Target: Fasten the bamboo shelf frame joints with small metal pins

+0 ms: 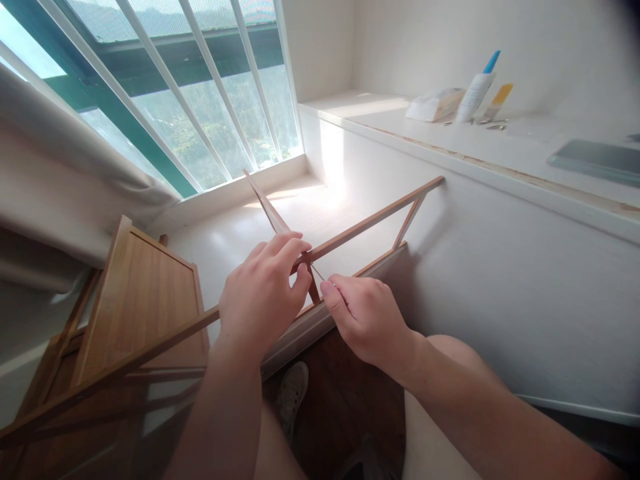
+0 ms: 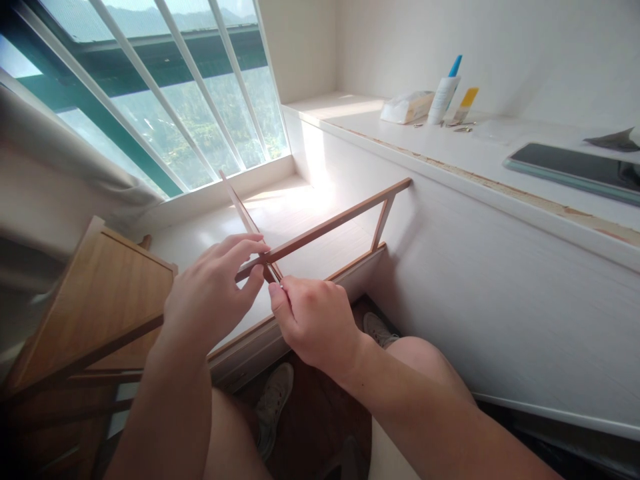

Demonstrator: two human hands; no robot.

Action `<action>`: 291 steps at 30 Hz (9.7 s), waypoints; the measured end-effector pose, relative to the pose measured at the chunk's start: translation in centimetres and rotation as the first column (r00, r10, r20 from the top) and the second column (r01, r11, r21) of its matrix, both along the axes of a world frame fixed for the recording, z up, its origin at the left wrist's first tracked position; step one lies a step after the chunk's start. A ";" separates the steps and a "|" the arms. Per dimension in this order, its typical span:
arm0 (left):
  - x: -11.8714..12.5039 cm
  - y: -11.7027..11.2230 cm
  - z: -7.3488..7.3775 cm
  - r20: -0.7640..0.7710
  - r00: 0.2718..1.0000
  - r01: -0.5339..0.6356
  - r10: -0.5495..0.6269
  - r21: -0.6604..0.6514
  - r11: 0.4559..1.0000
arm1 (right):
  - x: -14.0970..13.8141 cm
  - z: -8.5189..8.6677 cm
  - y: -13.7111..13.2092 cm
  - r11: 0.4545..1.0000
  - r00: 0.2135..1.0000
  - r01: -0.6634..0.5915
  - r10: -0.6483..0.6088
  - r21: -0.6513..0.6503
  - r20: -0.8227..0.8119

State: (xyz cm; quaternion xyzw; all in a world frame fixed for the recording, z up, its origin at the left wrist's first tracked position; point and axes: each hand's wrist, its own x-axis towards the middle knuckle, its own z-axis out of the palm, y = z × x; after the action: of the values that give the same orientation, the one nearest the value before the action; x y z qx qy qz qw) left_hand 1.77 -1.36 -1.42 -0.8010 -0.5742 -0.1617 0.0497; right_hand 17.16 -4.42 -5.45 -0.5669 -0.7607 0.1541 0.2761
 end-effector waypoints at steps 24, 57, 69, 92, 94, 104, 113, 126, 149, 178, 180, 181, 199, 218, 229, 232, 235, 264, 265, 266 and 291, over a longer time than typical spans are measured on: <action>-0.2 -0.2 -0.2 0.018 1.000 0.015 -0.016 0.013 1.000 | -0.5 -1.0 0.1 1.000 0.990 -0.011 0.007 -0.029 -0.140; -0.5 -0.1 -0.4 0.002 0.999 0.035 -0.035 0.027 0.999 | -0.2 -1.4 0.6 0.988 0.990 0.000 -0.022 0.156 0.143; -0.6 -0.1 -0.7 0.002 0.999 0.036 -0.036 0.034 0.999 | -0.1 0.5 0.2 0.991 0.926 0.010 -0.059 0.132 0.374; -0.7 -0.1 -0.7 0.041 0.998 0.045 -0.046 0.010 0.999 | -0.2 -1.7 0.5 0.989 0.973 -0.047 0.014 -0.141 -0.232; -0.7 -0.1 -0.7 0.045 0.998 0.045 -0.045 0.010 0.999 | -0.3 -2.1 0.4 0.980 0.932 -0.075 0.003 -0.184 -0.362; -0.8 -0.2 -0.7 0.051 0.998 0.041 -0.042 0.010 0.999 | -1.5 -3.0 0.0 0.930 0.679 -0.191 -0.104 -0.313 -0.726; -0.8 -0.1 -0.8 0.045 0.998 0.046 -0.047 0.024 0.999 | -0.5 -2.5 0.2 0.992 0.914 -0.044 -0.008 -0.118 -0.405; -0.7 -0.1 -0.9 0.049 0.998 0.041 -0.042 0.022 0.999 | -0.2 -1.8 0.7 0.999 0.998 -0.031 0.033 0.042 -0.046; -0.8 0.0 -0.9 0.040 0.998 0.045 -0.046 0.032 0.998 | 0.2 -1.1 0.9 0.992 0.997 -0.053 0.046 -0.117 -0.060; -0.8 0.1 -1.0 0.032 0.999 0.036 -0.038 0.043 0.998 | -2.0 -2.2 0.2 0.855 0.364 -0.377 -0.217 -0.356 -0.906; -0.7 0.1 -1.0 0.029 0.999 0.035 -0.037 0.045 0.998 | -2.0 -2.2 0.0 0.873 0.401 -0.345 -0.195 -0.345 -0.895; -0.7 0.0 -1.0 0.027 0.999 0.036 -0.037 0.044 0.998 | -2.0 -2.3 -0.1 0.882 0.431 -0.325 -0.183 -0.341 -0.884; -0.8 -0.1 -0.8 0.030 0.999 0.041 -0.042 0.030 0.999 | -0.2 -1.5 0.9 0.996 0.986 -0.048 0.036 -0.074 -0.161; -0.7 -0.1 -0.8 0.024 0.999 0.030 -0.031 0.037 0.999 | -1.0 1.4 0.3 0.994 0.882 0.106 -0.103 0.019 0.460; -0.6 -0.1 -0.8 0.015 0.999 0.030 -0.031 0.037 0.999 | -1.2 1.8 0.0 0.993 0.852 0.117 -0.106 0.011 0.512; -0.6 -0.1 -0.8 0.016 0.999 0.029 -0.030 0.039 0.999 | -1.1 1.5 0.0 0.993 0.865 0.116 -0.105 0.008 0.490; -0.7 -0.2 -0.8 0.018 0.999 0.032 -0.033 0.042 0.999 | -1.0 1.1 0.2 0.994 0.890 0.111 -0.100 0.002 0.444; -0.6 -0.1 -1.0 0.019 0.999 0.031 -0.031 0.043 0.999 | -1.4 -2.2 0.6 0.916 0.713 -0.204 -0.104 -0.346 -0.694; -0.6 -0.1 -1.0 0.018 0.999 0.031 -0.031 0.045 0.999 | -1.4 -2.2 0.6 0.917 0.710 -0.202 -0.105 -0.345 -0.696; -0.6 0.0 -1.0 0.015 0.999 0.031 -0.032 0.045 0.998 | -1.4 -2.2 0.7 0.922 0.714 -0.192 -0.105 -0.337 -0.692; -0.6 0.0 -1.0 0.014 1.000 0.027 -0.028 0.053 0.998 | -0.6 -1.1 0.8 0.999 0.999 -0.020 0.019 -0.038 -0.027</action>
State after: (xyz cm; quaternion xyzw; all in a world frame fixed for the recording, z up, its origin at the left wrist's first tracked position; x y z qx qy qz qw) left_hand 1.15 -1.37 -2.45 -0.8060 -0.5590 -0.1834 0.0646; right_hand 16.57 -3.63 -6.56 -0.5627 -0.7593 0.1785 0.2738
